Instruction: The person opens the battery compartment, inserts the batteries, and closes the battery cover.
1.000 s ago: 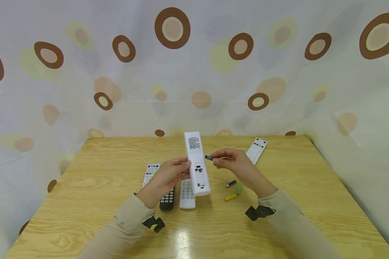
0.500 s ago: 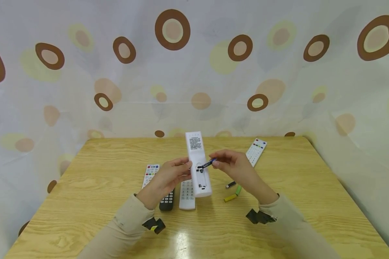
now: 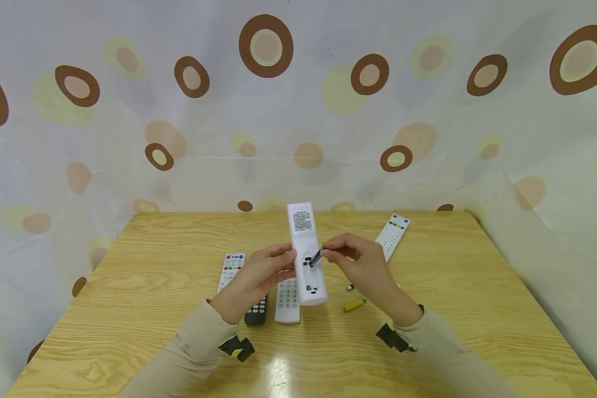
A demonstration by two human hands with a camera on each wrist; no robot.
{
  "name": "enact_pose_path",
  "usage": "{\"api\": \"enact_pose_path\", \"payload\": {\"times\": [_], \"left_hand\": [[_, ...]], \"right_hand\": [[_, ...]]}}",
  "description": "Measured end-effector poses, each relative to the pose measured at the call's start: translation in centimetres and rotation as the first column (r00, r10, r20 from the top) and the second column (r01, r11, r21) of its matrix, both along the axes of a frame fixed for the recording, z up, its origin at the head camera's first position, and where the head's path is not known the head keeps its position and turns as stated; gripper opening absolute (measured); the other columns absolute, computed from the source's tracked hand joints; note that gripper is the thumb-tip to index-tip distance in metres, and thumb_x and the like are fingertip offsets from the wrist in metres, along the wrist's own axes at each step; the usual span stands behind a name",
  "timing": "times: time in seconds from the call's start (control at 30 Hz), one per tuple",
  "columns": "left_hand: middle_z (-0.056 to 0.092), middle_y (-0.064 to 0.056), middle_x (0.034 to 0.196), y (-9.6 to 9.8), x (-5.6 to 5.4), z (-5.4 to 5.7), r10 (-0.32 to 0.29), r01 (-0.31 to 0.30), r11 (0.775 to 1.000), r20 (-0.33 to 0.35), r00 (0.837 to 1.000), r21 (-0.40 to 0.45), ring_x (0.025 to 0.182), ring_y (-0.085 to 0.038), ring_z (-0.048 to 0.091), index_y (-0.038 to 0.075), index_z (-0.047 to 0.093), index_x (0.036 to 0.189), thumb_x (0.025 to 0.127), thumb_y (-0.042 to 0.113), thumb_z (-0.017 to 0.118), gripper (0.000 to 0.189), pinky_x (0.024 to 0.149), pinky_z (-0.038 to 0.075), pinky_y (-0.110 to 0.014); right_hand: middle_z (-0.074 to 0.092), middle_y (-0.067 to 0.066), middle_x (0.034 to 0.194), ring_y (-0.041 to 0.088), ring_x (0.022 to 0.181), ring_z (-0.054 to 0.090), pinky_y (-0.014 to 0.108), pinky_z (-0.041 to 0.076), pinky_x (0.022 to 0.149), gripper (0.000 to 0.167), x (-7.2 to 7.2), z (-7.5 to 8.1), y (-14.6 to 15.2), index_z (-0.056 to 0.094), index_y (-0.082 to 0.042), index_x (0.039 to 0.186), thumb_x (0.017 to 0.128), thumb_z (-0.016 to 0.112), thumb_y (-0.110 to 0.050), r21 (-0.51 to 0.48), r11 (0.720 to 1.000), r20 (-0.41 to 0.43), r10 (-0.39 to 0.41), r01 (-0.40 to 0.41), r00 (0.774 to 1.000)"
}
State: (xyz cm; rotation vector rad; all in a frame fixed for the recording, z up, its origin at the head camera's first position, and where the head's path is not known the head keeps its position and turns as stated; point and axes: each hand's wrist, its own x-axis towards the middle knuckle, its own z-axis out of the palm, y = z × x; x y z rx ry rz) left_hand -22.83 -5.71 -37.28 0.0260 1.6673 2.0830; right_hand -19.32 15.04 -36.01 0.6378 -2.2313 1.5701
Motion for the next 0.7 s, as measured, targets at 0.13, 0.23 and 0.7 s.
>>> {"api": "enact_pose_path", "payload": {"times": [0.13,0.23,0.7], "left_hand": [[0.057,-0.017,0.124,0.0,0.1,0.0,0.000,0.000,1.000,0.007,1.000,0.008,0.102,-0.022,0.058,-0.001,0.051,0.134,0.100,0.008,0.052,0.036,0.096,0.049,-0.038],[0.057,-0.017,0.125,0.1,0.2,0.0,-0.003,0.003,1.000,0.006,1.000,0.013,0.103,-0.022,0.058,0.000,0.051,0.134,0.099,0.008,0.052,0.036,0.097,0.048,-0.039],[0.059,-0.018,0.120,0.6,0.0,-0.4,0.016,-0.017,1.000,-0.031,0.999,-0.022,0.099,-0.020,0.062,0.000,0.054,0.132,0.098,0.010,0.055,0.036,0.090,0.053,-0.035]], "right_hand": [[0.071,0.009,0.094,0.022,0.084,0.069,0.027,0.058,0.073,0.010,0.1,-0.4,-0.5,0.070,-0.002,0.092,0.084,0.070,0.003,0.017,0.999,-0.077,0.033,-0.032,0.996],[0.071,0.009,0.092,0.021,0.080,0.069,0.027,0.058,0.070,0.011,0.1,-0.7,-0.8,0.070,-0.001,0.093,0.083,0.071,0.003,0.040,0.998,-0.108,0.047,-0.043,0.993],[0.066,0.004,0.089,0.014,0.074,0.061,0.023,0.053,0.062,0.011,-0.3,-2.2,-1.6,0.070,-0.006,0.087,0.080,0.074,0.002,0.135,0.990,-0.203,0.060,-0.032,0.977]]}}
